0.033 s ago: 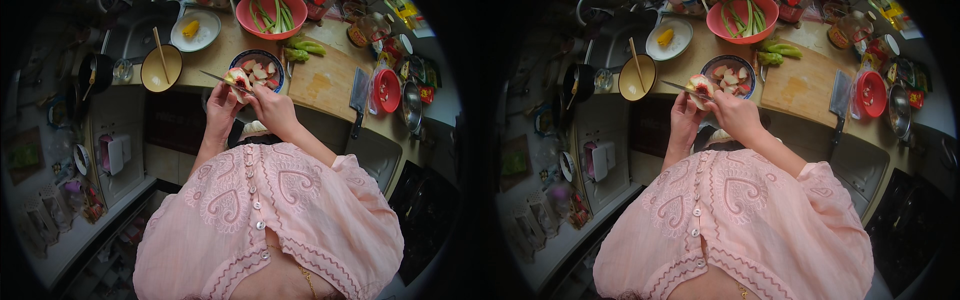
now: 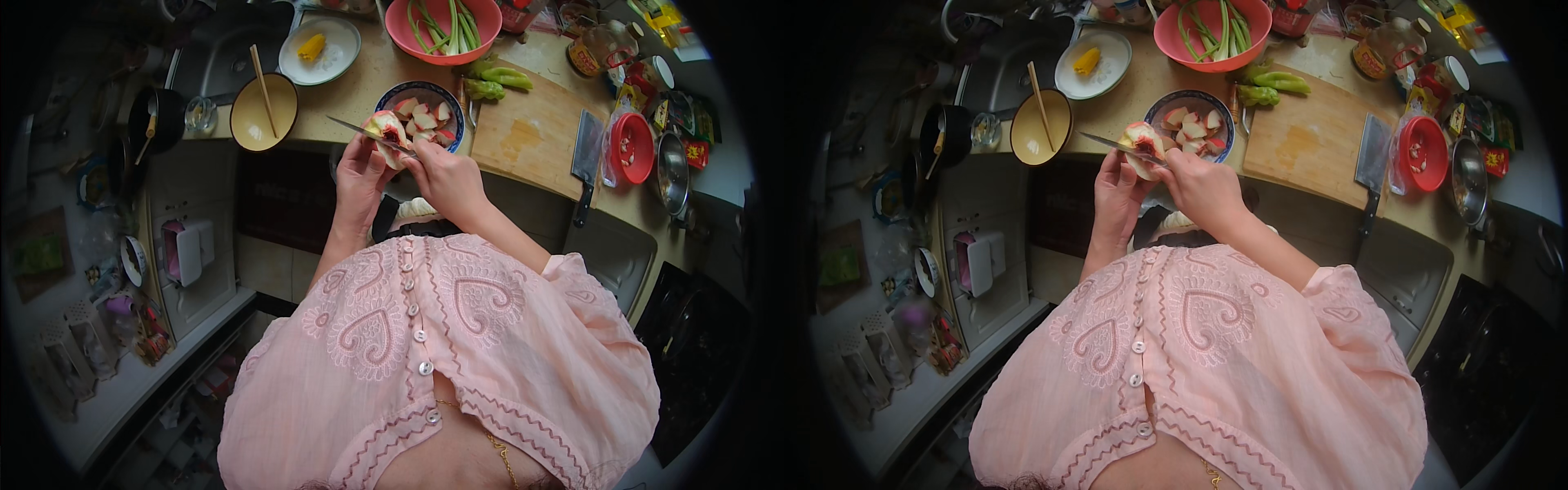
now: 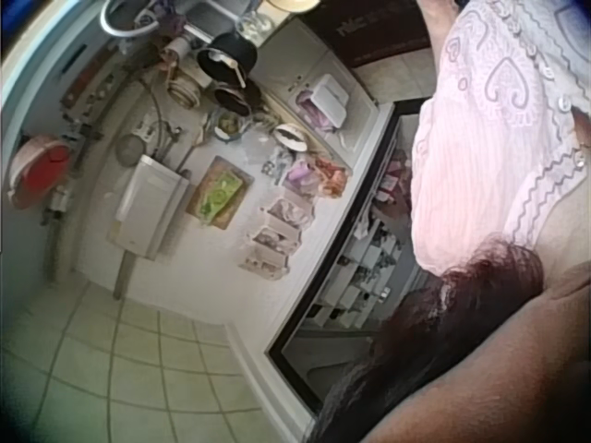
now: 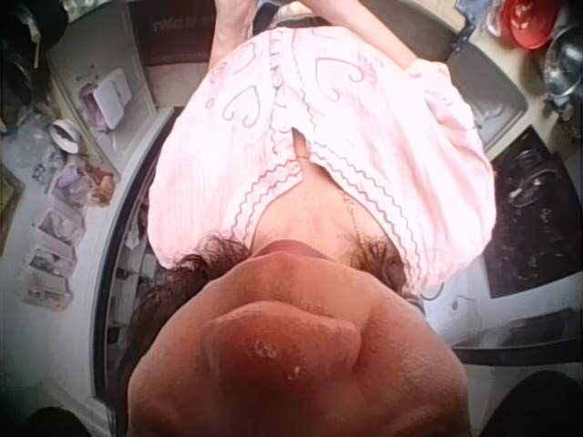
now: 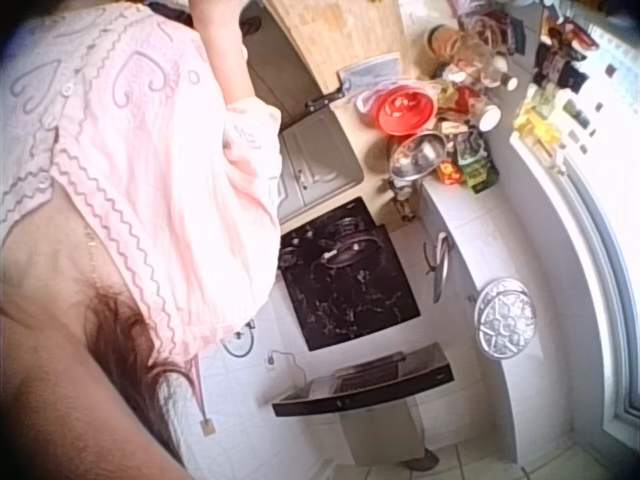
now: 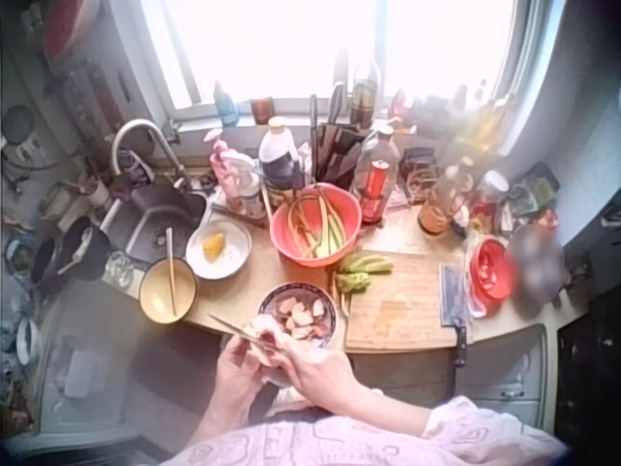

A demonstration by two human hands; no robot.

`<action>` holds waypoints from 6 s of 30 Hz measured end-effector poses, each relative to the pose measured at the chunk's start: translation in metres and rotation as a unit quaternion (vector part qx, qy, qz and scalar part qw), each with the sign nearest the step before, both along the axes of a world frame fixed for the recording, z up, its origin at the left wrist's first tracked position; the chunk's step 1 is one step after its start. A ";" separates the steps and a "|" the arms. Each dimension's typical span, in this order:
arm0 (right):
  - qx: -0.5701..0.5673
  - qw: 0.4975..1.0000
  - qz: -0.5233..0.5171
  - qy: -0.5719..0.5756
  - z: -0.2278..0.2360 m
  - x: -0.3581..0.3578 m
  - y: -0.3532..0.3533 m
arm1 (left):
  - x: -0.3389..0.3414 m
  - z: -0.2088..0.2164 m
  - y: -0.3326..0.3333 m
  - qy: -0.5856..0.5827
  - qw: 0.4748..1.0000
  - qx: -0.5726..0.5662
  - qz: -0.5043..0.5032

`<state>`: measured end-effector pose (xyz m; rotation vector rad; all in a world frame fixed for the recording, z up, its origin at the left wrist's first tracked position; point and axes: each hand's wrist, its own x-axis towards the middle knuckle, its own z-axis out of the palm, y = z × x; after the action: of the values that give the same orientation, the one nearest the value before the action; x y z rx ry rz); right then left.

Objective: The person cuts a peach into small pieces using a knife over a bowl. They hold the fruit in one hand and slice it with the other, placing the cut pieces into the bowl.

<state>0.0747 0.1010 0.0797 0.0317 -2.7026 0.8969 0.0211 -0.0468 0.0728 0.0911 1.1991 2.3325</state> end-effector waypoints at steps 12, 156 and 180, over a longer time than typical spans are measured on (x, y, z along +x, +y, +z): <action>0.014 1.000 -0.021 0.004 -0.001 -0.001 -0.003 | 0.002 0.001 0.004 -0.013 0.999 -0.017 0.036; -0.048 0.997 0.056 -0.035 -0.004 0.008 0.009 | -0.004 0.001 -0.016 -0.007 1.000 0.003 -0.028; -0.028 0.996 0.021 -0.088 -0.016 0.008 -0.021 | 0.010 -0.012 -0.033 -0.051 0.994 -0.081 0.053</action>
<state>0.0827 0.0799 0.0638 -0.0018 -2.8458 1.0334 0.0308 -0.0801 0.0607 -0.1512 1.3664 2.2885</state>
